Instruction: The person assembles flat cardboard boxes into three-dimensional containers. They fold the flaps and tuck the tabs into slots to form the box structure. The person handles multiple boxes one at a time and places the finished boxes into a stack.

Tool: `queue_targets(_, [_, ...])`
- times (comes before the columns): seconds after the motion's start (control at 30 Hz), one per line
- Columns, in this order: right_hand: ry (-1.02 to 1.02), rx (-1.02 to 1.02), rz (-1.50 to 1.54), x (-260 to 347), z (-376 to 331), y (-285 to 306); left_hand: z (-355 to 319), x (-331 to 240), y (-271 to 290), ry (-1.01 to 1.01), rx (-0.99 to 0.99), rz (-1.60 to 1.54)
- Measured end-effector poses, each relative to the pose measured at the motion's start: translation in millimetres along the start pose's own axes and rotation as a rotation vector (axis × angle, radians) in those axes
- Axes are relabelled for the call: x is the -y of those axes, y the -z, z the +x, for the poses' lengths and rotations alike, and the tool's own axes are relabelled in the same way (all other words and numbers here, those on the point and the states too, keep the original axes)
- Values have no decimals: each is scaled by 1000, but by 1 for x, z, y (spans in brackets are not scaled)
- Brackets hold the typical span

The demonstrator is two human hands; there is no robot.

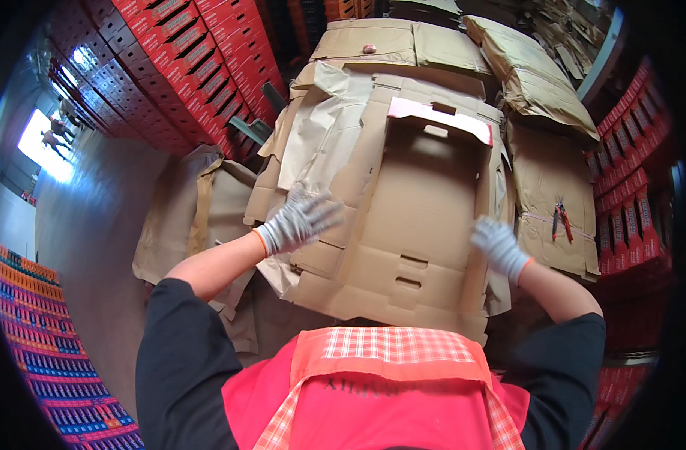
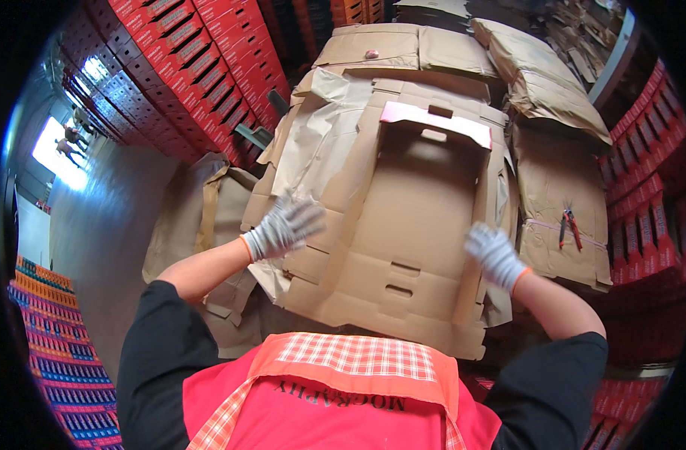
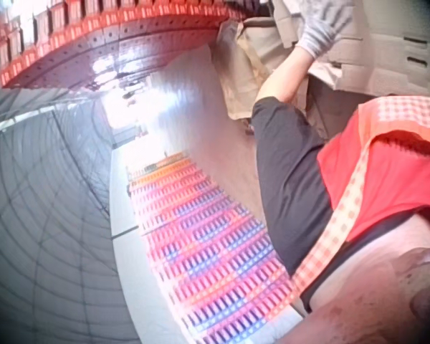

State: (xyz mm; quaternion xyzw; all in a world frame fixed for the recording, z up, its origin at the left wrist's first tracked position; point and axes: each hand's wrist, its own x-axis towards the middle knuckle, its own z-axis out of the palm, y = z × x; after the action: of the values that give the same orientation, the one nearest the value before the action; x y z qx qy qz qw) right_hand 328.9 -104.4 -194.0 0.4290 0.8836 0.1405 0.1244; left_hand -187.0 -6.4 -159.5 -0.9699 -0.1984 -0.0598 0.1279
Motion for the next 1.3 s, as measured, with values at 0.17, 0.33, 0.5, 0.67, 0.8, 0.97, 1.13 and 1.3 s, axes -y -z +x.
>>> queue_targets(0.17, [80, 164, 304, 53, -10, 55, 68, -23, -29, -407, 116, -149])
queue_targets(0.33, [-418, -544, 592, 22, 27, 55, 121, -7, -4, 191, -110, -283])
queue_targets(0.5, [-425, -601, 650, 12, 18, 72, 89, -35, 23, 61, -130, -169])
queue_targets(0.67, [226, 592, 1014, 68, -16, 116, 40, -86, 60, -205, 952, -911])
queue_targets(0.8, [39, 928, 1163, 77, -27, 110, 14, -73, 56, -46, 994, -949])
queue_targets(0.97, [-268, -81, 846, 60, -25, 56, 4, -49, -38, 481, 40, -449])
queue_targets(1.13, [-767, -658, 1257, 114, -14, -14, 29, -98, -91, 928, -542, -1904])
queue_targets(1.3, [-1012, -718, 2322, 98, -20, -49, 53, -96, -42, 769, -522, -2147])
